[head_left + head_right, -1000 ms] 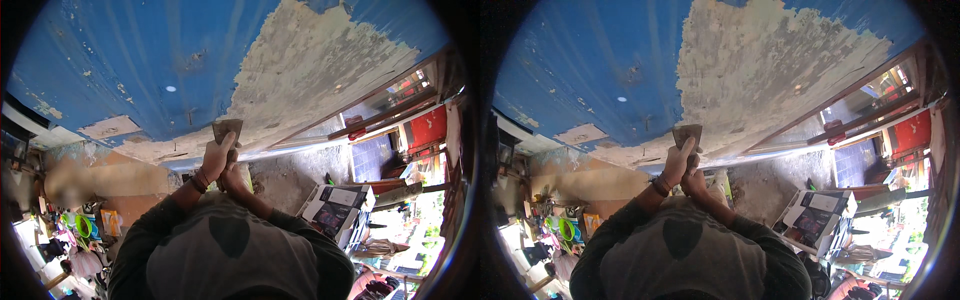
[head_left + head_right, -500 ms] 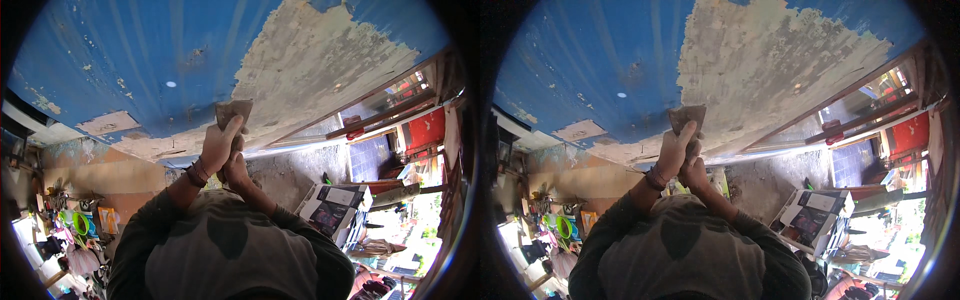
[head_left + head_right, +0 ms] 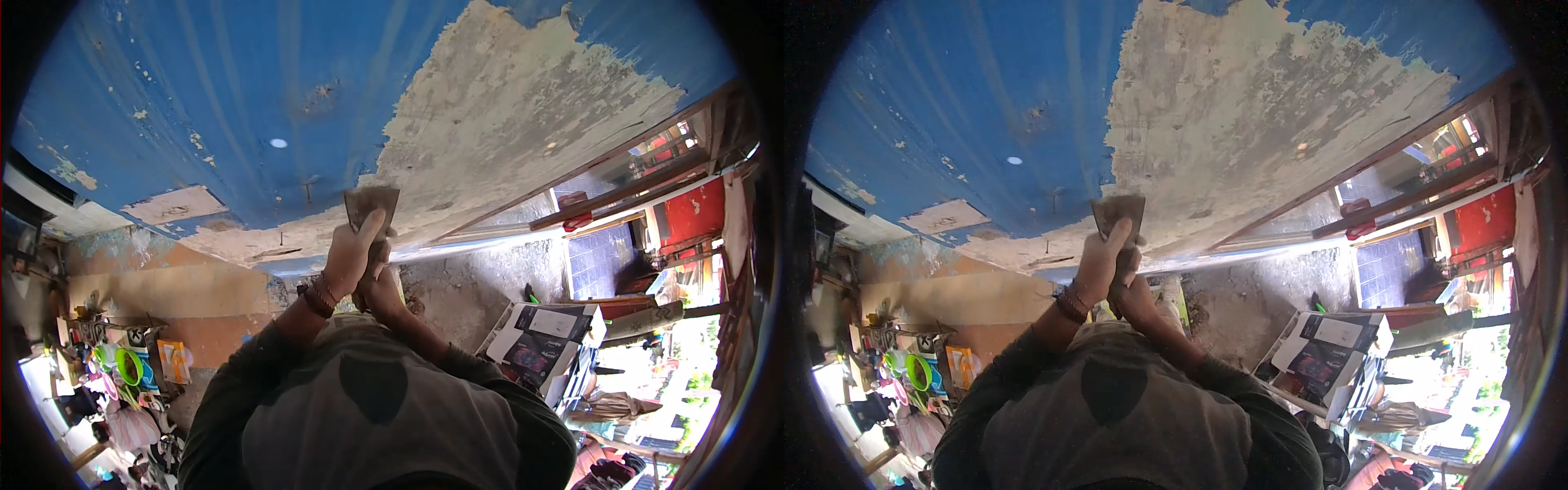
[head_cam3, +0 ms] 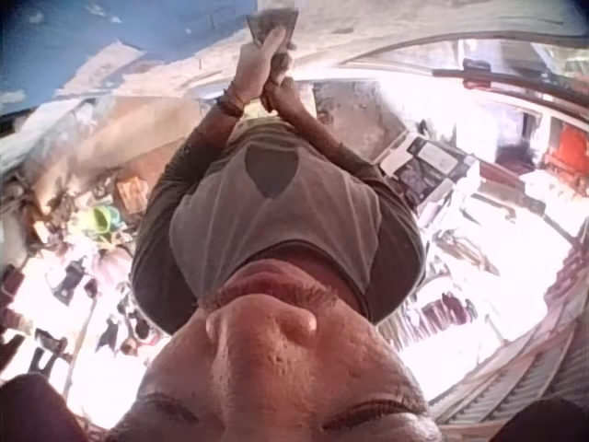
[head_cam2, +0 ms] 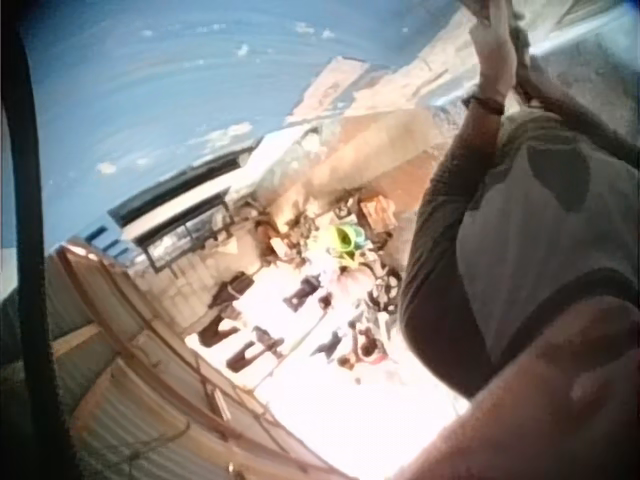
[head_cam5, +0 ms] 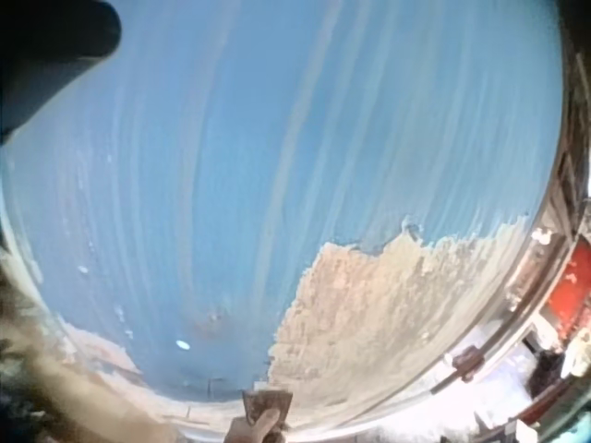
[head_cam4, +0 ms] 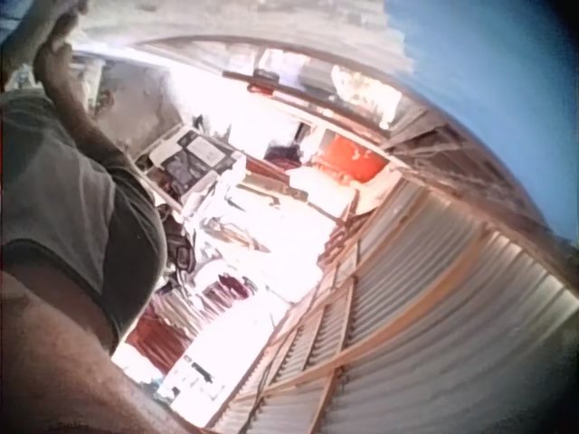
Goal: The person scrapes peeling paint from a blue exterior wall using a metal putty knife, moving the blade across the surface to remove loose flakes.
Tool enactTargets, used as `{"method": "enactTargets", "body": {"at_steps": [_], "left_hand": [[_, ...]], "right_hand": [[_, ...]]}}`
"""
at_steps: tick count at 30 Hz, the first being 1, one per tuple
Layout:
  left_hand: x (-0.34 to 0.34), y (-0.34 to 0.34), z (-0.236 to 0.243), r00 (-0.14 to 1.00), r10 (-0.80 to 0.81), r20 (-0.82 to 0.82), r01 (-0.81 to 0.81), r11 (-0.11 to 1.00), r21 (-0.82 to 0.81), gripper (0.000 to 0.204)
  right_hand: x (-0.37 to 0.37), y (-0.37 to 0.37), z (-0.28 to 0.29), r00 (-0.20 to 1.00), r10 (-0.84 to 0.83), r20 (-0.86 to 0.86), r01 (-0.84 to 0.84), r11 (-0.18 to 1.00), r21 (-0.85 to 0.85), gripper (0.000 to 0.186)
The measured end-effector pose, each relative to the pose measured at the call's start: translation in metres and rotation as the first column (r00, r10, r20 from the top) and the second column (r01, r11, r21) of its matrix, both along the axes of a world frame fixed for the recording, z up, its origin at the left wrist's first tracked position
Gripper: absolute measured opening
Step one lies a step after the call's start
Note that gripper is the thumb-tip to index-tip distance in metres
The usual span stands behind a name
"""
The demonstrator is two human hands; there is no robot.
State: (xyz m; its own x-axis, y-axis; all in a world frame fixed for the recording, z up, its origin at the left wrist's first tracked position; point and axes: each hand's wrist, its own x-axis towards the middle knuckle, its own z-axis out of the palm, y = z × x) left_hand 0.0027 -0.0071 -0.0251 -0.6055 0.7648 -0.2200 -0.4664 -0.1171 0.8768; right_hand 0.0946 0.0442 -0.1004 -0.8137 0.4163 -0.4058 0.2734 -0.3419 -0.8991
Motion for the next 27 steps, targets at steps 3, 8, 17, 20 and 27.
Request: {"method": "enactTargets", "body": {"at_steps": [3, 8, 17, 20, 27], "left_hand": [[0.000, -0.006, -0.008, 0.994, -0.054, 0.092, 0.056, 0.998, -0.025, 0.044], [0.004, -0.008, -0.011, 0.999, -0.048, 0.005, 0.048, 0.999, -0.012, 0.043], [-0.010, 0.006, -0.010, 0.985, -0.174, 0.008, 0.173, 0.981, 0.086, 0.052], [-0.007, 0.003, -0.013, 0.977, -0.201, 0.063, 0.193, 0.974, 0.114, 0.051], [-0.009, 0.010, 0.008, 0.981, -0.192, 0.031, 0.187, 0.976, 0.112, 0.051]], "right_hand": [[0.015, 0.002, 0.008, 0.981, 0.183, -0.067, -0.184, 0.983, -0.007, 0.017], [0.020, 0.005, -0.006, 0.958, 0.274, -0.083, -0.286, 0.926, -0.246, 0.010], [-0.006, 0.008, 0.001, 0.948, 0.190, -0.255, -0.234, 0.960, -0.154, 0.011], [0.005, 0.000, 0.009, 0.993, 0.083, -0.090, -0.106, 0.952, -0.288, 0.013], [0.001, 0.005, 0.025, 0.990, 0.032, -0.139, -0.068, 0.962, -0.265, 0.014]]}}
